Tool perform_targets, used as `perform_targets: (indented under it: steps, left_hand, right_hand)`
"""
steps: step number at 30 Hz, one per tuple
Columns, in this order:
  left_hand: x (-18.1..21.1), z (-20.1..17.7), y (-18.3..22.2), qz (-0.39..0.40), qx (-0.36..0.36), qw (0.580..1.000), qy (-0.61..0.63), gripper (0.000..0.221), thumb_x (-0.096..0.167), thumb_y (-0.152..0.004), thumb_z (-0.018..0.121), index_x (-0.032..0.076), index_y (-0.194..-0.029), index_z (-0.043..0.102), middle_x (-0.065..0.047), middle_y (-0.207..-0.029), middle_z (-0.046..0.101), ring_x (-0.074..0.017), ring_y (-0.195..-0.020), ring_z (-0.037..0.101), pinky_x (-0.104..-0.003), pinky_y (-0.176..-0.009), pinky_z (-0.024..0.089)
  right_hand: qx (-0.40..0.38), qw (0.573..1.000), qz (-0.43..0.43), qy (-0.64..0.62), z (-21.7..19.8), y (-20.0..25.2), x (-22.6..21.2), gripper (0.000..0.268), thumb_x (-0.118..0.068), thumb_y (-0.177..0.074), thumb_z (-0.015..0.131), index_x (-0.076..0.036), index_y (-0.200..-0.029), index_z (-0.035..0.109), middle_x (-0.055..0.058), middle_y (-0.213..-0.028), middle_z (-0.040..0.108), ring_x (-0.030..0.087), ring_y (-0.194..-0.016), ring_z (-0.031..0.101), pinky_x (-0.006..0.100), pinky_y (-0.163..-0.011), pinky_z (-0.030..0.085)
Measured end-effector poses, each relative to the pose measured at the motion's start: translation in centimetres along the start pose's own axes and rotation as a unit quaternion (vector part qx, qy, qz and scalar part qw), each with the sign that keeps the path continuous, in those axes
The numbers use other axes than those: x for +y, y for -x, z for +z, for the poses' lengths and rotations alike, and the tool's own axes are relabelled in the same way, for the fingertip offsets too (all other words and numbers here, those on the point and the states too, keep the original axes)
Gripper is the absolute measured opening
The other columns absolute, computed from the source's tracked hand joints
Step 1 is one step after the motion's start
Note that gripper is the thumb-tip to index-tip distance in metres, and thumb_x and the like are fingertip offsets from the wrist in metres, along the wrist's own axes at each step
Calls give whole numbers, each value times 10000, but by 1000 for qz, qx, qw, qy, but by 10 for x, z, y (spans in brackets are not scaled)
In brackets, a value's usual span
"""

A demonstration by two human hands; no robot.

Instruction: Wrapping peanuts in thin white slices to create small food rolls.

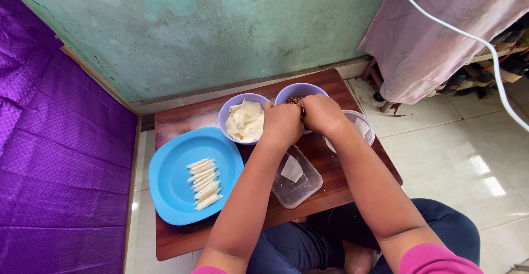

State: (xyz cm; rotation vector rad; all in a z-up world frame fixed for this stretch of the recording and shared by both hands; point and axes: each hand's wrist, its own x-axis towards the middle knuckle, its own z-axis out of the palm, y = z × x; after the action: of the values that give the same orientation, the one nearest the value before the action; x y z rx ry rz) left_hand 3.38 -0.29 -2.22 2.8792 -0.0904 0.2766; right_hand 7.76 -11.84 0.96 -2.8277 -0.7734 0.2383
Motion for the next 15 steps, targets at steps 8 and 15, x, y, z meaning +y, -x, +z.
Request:
perform_targets:
  steps: [8, 15]
  left_hand:
    - [-1, 2, 1, 8, 16, 1000, 9, 212, 209, -757, 609, 97, -778, 789, -96, -714, 756, -372, -802, 761, -460, -818, 369]
    - [-1, 2, 2, -2, 17, 1000, 14, 254, 225, -761, 582, 82, -766, 792, -120, -705, 752, -383, -794, 760, -463, -845, 385]
  right_hand:
    - [31, 999, -2, -18, 8, 5, 9, 214, -163, -927, 598, -133, -1019, 789, 203, -902, 780, 439, -949, 751, 531, -818, 620]
    - [31, 999, 7, 1, 2, 3, 10, 225, -222, -886, 647, -241, -1055, 795, 153, -913, 789, 401, -957, 758, 504, -834, 623]
